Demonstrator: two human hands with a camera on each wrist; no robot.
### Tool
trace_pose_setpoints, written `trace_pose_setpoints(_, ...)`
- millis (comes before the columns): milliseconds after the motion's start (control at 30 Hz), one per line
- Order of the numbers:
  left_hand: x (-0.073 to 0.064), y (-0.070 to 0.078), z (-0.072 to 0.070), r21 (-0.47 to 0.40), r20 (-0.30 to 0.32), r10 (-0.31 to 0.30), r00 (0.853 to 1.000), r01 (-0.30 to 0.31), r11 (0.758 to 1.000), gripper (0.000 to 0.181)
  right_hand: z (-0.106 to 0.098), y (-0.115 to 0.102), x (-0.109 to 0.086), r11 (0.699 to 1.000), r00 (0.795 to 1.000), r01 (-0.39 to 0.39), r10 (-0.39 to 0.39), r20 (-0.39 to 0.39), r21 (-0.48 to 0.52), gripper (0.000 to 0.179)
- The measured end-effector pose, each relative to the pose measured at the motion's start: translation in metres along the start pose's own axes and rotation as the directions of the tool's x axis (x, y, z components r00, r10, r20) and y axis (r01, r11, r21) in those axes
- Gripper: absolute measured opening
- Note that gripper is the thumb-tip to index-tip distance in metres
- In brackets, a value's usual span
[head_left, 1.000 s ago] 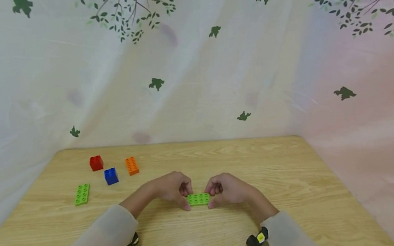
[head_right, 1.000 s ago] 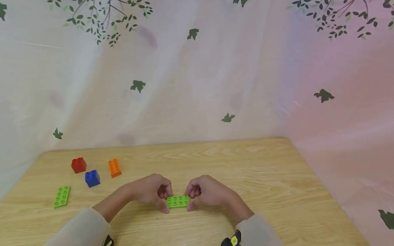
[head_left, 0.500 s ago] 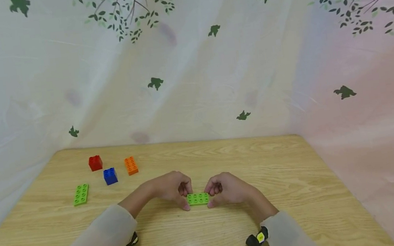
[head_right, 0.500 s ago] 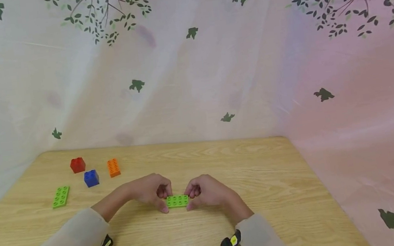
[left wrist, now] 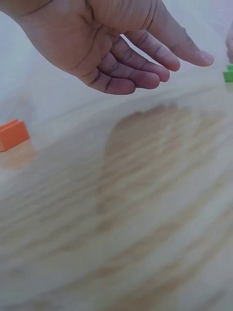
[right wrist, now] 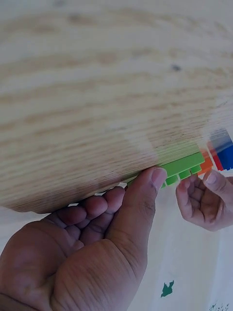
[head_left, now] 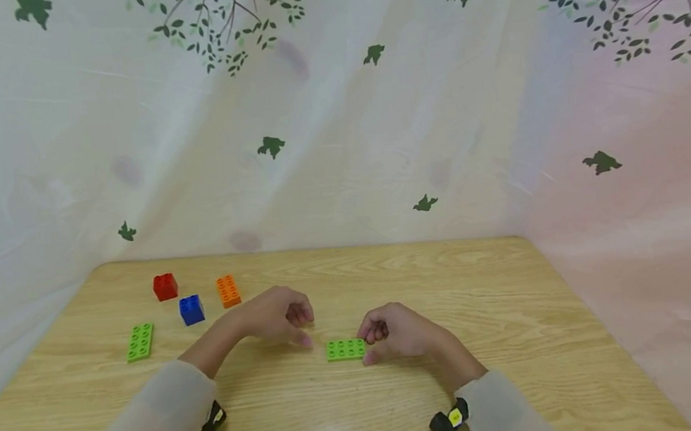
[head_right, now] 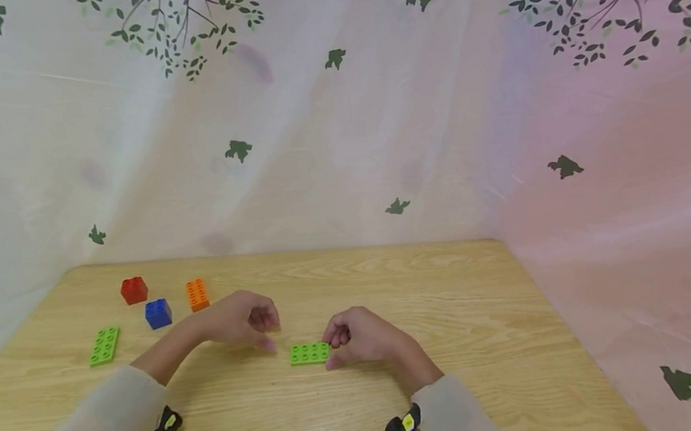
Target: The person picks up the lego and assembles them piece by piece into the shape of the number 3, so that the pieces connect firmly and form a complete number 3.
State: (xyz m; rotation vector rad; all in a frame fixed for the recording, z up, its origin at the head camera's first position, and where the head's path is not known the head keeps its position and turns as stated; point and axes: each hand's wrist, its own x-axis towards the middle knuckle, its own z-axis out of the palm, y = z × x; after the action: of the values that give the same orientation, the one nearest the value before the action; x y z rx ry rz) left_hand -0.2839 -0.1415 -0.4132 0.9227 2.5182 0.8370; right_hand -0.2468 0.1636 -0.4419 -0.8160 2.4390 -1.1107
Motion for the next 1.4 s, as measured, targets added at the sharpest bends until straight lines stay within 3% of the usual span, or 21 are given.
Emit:
trace_pose_setpoints(333, -0.025, -0.014, -0.035, -0.058, -0.145, 0.007, 0.989, -0.016, 0.998, 0.033, -0.001, -0.003, -0.001, 1.0, 1.0, -0.004, 0.004, 0.003, 0.02, 0.027)
trace_pose_setpoints(567, -0.055, -0.031, -0.058, -0.021, -0.229, -0.029, 0.973, 0.025, 0.999, 0.036, 0.001, -0.002, 0.001, 1.0, 1.0, 0.012, -0.013, 0.008, 0.023, 0.027)
trace_pose_setpoints(800, -0.086, -0.042, -0.075, -0.041, -0.292, -0.105, 0.951, 0.097, 0.994, 0.038, 0.002, -0.002, 0.001, 1.0, 1.0, 0.009, -0.009, 0.003, 0.022, 0.027)
trace_pose_setpoints(1133, -0.131, -0.071, -0.09, -0.011, -0.363, -0.191, 0.912, 0.2, 0.98, 0.045, 0.003, -0.001, 0.0, 1.0, 1.0, 0.002, -0.002, 0.004, 0.027, 0.026)
trace_pose_setpoints(1400, -0.144, -0.084, -0.091, -0.025, -0.369, -0.223, 0.902, 0.231, 0.973, 0.049, 0.002, 0.002, -0.002, 1.0, 1.0, -0.01, 0.01, -0.011, 0.018, 0.027)
